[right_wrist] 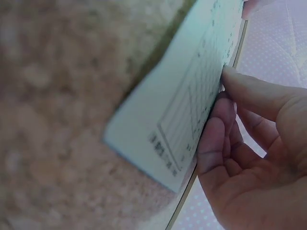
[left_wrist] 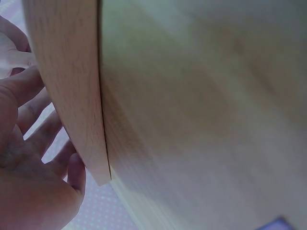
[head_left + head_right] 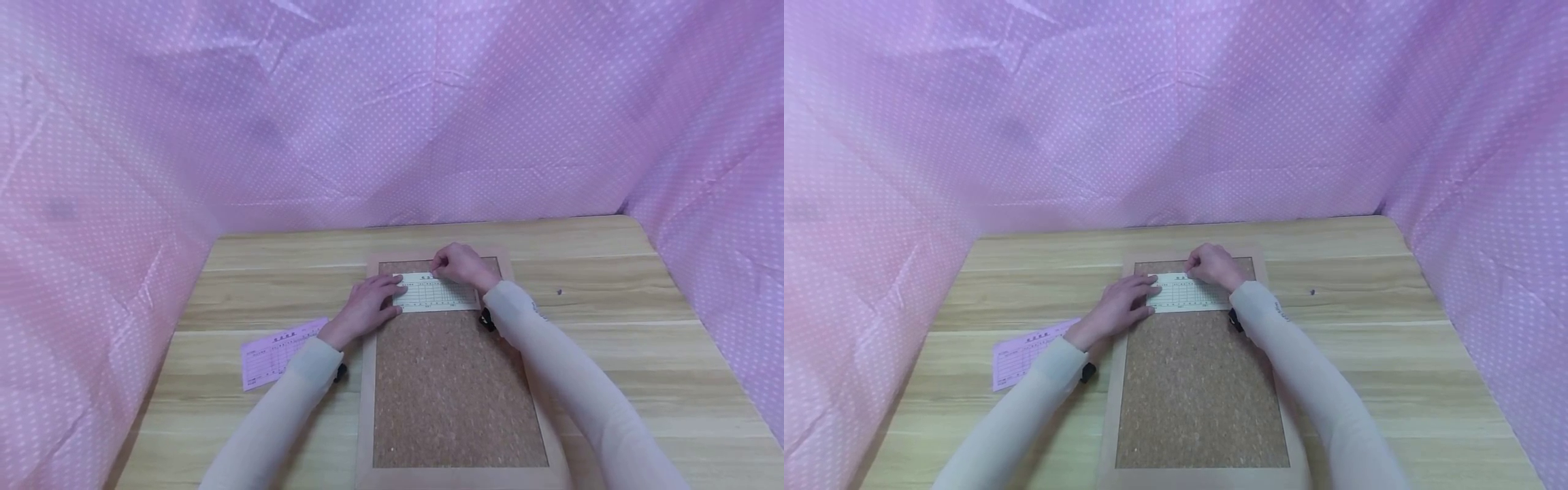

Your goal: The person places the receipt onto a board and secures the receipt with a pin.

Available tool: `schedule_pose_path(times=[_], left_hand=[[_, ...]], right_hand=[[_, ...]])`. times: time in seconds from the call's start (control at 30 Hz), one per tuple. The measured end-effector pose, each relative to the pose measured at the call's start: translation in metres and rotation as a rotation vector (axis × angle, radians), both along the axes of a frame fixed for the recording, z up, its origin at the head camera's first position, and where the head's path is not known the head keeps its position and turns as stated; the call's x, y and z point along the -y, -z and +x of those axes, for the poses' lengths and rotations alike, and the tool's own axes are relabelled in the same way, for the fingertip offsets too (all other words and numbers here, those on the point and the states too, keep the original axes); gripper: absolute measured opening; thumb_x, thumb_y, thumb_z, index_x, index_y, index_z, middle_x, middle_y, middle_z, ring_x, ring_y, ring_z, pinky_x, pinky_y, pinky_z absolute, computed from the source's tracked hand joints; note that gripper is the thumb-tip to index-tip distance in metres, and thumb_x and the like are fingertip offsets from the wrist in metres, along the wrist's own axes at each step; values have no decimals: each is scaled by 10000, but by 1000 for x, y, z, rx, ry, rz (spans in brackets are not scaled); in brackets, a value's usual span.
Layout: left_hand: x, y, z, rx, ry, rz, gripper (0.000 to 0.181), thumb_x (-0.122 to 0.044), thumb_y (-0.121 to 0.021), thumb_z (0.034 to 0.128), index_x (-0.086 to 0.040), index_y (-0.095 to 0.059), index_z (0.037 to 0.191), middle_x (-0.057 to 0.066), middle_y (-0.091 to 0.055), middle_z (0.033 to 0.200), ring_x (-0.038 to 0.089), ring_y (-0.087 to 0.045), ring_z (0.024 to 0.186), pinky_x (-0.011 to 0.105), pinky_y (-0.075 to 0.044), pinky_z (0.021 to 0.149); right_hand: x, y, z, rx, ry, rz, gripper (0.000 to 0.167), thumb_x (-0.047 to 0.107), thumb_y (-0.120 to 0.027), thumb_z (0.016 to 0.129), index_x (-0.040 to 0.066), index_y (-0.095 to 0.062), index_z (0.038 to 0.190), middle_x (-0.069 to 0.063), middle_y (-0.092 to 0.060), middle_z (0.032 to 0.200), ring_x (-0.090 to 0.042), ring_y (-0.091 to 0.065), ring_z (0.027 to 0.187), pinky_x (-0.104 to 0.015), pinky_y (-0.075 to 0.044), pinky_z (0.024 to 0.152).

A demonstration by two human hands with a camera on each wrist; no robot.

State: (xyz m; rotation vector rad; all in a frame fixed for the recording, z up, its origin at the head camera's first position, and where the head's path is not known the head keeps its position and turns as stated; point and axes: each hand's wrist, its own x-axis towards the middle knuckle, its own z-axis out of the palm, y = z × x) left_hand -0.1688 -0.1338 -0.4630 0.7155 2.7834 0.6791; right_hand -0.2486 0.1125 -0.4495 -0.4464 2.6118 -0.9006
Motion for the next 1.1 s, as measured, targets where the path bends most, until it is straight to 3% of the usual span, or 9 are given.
schedule_pose_path(times=[0.23,0.5,0.67,0.9,1.0,1.1], left_hand=[[-2,0,-2,6,4,30,476,-238,-716,989,-85,-612,1428,106,-446,1599,342,-338,1503,580,-312,1149],[1,2,-4,18,-25,35,469,-229,-749,965,-101,-641,1403,114,-469,1578,343,-366,1487,569,-321,1144],[2,2,-4,19,-22,37,455,-229,-740,971,-113,-647,1401,114,-452,1592,341,-361,1492,565,-309,1159],[3,0,2,14,-19,54,447,-246,-710,995,-108,-635,1413,108,-417,1620,333,-346,1507,566,-266,1205],[4,-1,5,-11,-17,63,460,-272,-707,997,-93,-630,1414,113,-420,1618,332,-356,1503,565,-259,1217],[6,-2,10,-61,-14,72,490,-309,-715,986,-77,-629,1410,125,-449,1595,341,-381,1486,576,-266,1213]], right_hand=[[-15,-4,6,-3,-70,-76,216,111,-671,1002,11,-755,1173,-150,-734,1189,-278,-655,1063,-434,-525,929],[-31,-11,23,-50,-46,-64,310,193,-653,1026,7,-715,1266,-171,-718,1246,-317,-658,1159,-486,-517,1007],[-42,-17,36,-104,-25,-13,353,232,-647,1030,1,-699,1291,-185,-713,1251,-327,-663,1155,-501,-525,999],[-61,-17,57,-253,-83,8,306,188,-669,1013,-47,-721,1203,-194,-736,1170,-352,-687,1109,-534,-533,979],[-69,-16,67,-306,-101,13,253,190,-680,1011,-15,-728,1150,-127,-747,1078,-296,-700,1001,-505,-553,915],[-76,-16,78,-335,-103,2,245,193,-686,1011,3,-718,1163,-116,-742,1088,-286,-697,991,-508,-554,914]])
